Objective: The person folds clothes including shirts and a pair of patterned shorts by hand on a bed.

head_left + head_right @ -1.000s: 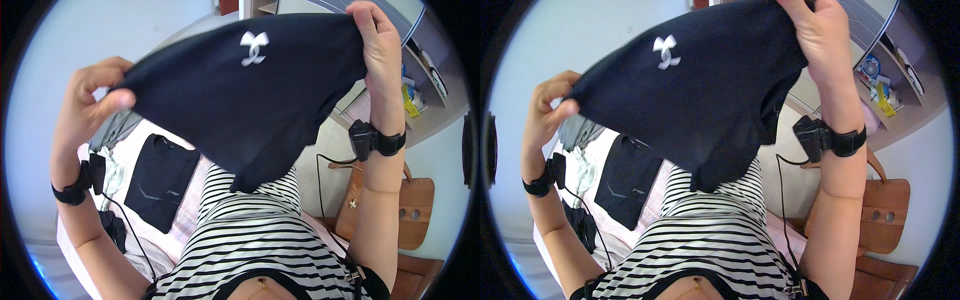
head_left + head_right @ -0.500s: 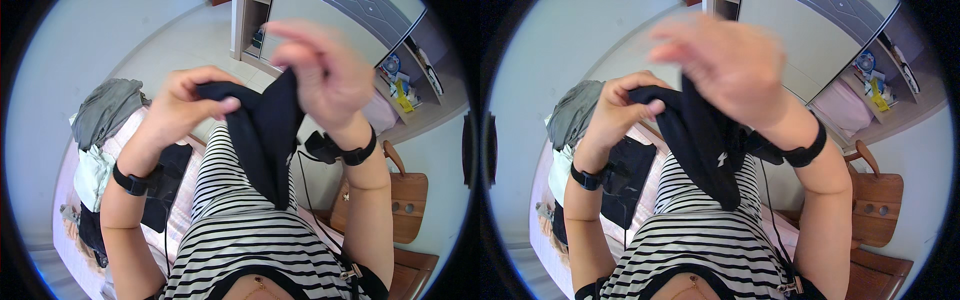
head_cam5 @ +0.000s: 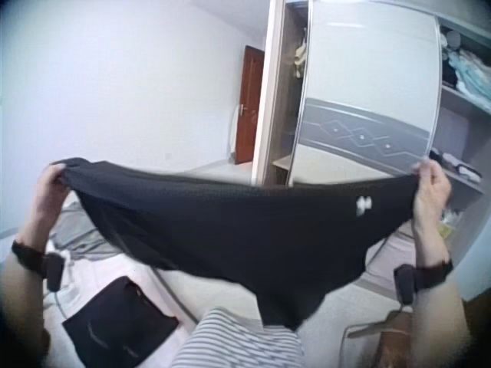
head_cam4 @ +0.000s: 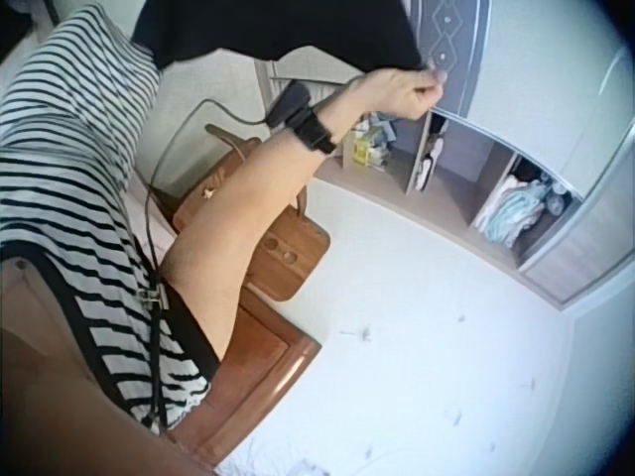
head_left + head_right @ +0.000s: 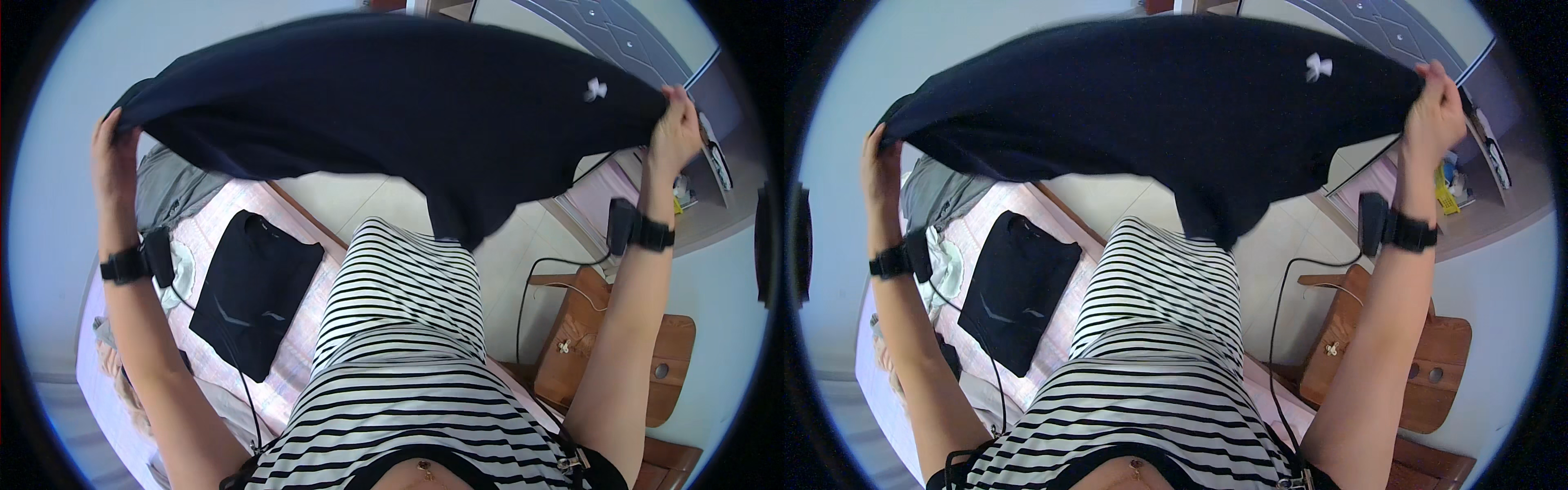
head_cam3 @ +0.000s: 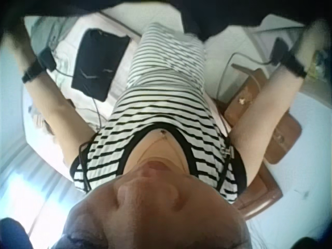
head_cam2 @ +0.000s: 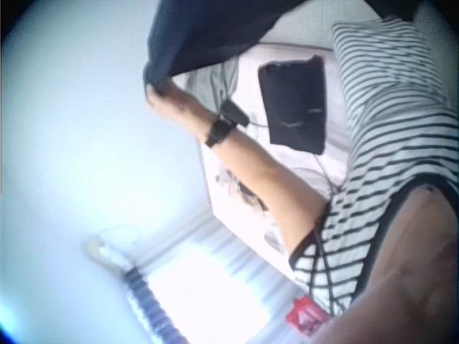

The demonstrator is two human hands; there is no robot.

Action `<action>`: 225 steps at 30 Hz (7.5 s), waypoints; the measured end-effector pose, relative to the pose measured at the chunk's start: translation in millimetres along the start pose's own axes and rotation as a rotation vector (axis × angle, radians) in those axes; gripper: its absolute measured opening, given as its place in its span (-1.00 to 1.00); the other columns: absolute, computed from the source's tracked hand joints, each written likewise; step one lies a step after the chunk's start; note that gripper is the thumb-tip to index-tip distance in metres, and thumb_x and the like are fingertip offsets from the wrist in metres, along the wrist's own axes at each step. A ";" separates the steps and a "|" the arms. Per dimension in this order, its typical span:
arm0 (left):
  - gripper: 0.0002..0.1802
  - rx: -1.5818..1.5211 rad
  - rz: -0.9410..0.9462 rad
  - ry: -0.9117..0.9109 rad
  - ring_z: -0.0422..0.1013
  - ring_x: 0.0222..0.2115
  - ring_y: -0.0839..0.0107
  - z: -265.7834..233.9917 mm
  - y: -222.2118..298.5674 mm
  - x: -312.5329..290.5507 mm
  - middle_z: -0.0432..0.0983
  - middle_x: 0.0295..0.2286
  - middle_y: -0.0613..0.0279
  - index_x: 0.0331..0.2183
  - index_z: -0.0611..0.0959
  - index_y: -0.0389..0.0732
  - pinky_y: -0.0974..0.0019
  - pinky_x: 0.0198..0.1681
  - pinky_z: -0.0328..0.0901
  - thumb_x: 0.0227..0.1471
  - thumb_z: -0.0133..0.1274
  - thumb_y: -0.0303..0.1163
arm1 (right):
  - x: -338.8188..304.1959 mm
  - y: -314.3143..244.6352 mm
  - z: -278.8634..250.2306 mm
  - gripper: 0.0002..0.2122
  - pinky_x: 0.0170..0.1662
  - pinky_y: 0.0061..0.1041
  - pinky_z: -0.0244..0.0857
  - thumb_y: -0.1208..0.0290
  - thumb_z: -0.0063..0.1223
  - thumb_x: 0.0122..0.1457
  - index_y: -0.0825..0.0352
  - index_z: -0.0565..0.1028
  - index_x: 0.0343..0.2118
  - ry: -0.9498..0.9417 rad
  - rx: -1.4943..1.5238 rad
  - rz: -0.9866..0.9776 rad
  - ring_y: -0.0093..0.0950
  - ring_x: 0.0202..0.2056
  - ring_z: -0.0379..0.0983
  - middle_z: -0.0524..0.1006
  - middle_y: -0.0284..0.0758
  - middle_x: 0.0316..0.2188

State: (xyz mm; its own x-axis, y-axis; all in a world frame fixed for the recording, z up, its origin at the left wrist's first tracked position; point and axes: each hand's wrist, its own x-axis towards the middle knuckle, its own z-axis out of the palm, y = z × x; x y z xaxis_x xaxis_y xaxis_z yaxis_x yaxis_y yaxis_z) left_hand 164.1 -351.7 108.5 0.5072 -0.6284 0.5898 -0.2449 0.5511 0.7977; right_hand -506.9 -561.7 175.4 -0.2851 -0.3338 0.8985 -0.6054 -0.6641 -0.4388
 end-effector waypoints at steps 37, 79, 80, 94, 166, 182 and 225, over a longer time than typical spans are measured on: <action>-0.73 1.065 -0.572 -0.599 0.39 -0.44 0.26 -5.7 -12.1 -334.7 0.43 -0.49 0.12 -0.61 0.29 -0.27 0.40 -0.34 0.25 -0.44 0.02 -0.71 | -376.6 56.9 -132.6 -0.87 -0.44 -0.72 0.21 0.58 0.20 -0.03 0.40 0.49 -0.39 -1.180 -0.179 0.992 -0.71 -0.54 0.31 0.46 -0.51 -0.58; -0.89 1.275 -0.519 -0.518 0.39 -0.41 0.19 -4.7 -26.2 -440.1 0.36 -0.50 0.22 -0.52 0.51 -0.14 0.18 -0.41 0.30 -0.19 0.12 -0.45 | -313.7 -11.3 -252.7 -0.82 -0.25 -0.67 0.23 0.51 0.19 -0.19 0.29 0.39 -0.52 -0.914 0.599 1.481 -0.58 -0.44 0.36 0.46 -0.42 -0.49; -0.89 1.300 -0.502 -0.564 0.39 -0.41 0.18 -7.9 -30.0 -440.7 0.35 -0.50 0.22 -0.51 0.50 -0.14 0.17 -0.41 0.29 -0.20 0.12 -0.46 | -309.5 -10.9 -254.2 -0.82 -0.25 -0.67 0.23 0.51 0.19 -0.19 0.29 0.39 -0.52 -0.895 0.576 1.478 -0.58 -0.44 0.36 0.46 -0.42 -0.49; -0.91 0.741 -0.441 -0.240 0.24 -0.43 0.64 -39.2 19.4 -305.5 0.41 -0.25 0.28 -0.42 0.46 -0.29 0.56 -0.38 0.15 -0.05 0.04 -0.62 | -226.8 -15.7 -215.6 -0.80 -0.10 -0.45 0.24 0.63 0.10 -0.23 0.26 0.29 -0.65 -0.766 0.868 1.124 -0.43 -0.34 0.37 0.41 -0.36 -0.50; -0.62 0.864 -0.782 0.033 0.41 -0.41 0.48 -34.8 -102.6 -379.8 0.48 -0.40 0.19 -0.22 0.52 -0.30 0.44 -0.29 0.32 -0.12 0.23 -0.38 | -360.7 71.9 -155.6 -0.62 -0.06 -0.54 0.25 0.21 0.00 0.17 0.45 0.43 -0.11 -1.041 0.316 1.769 -0.52 -0.17 0.42 0.50 -0.29 -0.17; -0.75 1.222 -0.464 0.055 0.37 -0.59 0.40 -17.9 -71.6 -341.6 0.39 -0.58 0.37 -0.51 0.54 -0.20 0.36 -0.54 0.23 0.07 0.02 -0.24 | -365.0 76.0 -161.8 -0.72 -0.08 -0.56 0.27 0.33 0.00 0.17 0.42 0.46 -0.15 -0.973 0.359 1.692 -0.55 -0.22 0.46 0.53 -0.32 -0.19; -0.42 0.283 -0.898 -0.173 0.39 -0.40 0.60 18.0 -143.2 -259.6 0.51 -0.42 0.34 0.07 0.31 -0.24 0.57 -0.27 0.27 -0.02 0.04 -0.61 | -363.8 84.4 -194.2 -0.77 -0.10 -0.60 0.29 0.46 -0.05 0.15 0.41 0.42 -0.14 -0.947 0.352 1.700 -0.55 -0.23 0.45 0.52 -0.33 -0.21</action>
State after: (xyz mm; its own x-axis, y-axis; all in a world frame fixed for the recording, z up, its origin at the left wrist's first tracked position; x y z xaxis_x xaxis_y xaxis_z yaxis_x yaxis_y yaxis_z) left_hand 52.5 -277.3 -156.6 0.4788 -0.8371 -0.2645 -0.0260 -0.3147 0.9488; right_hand -598.6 -366.4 -186.1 0.1799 -0.7649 -0.6185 -0.0009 0.6286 -0.7777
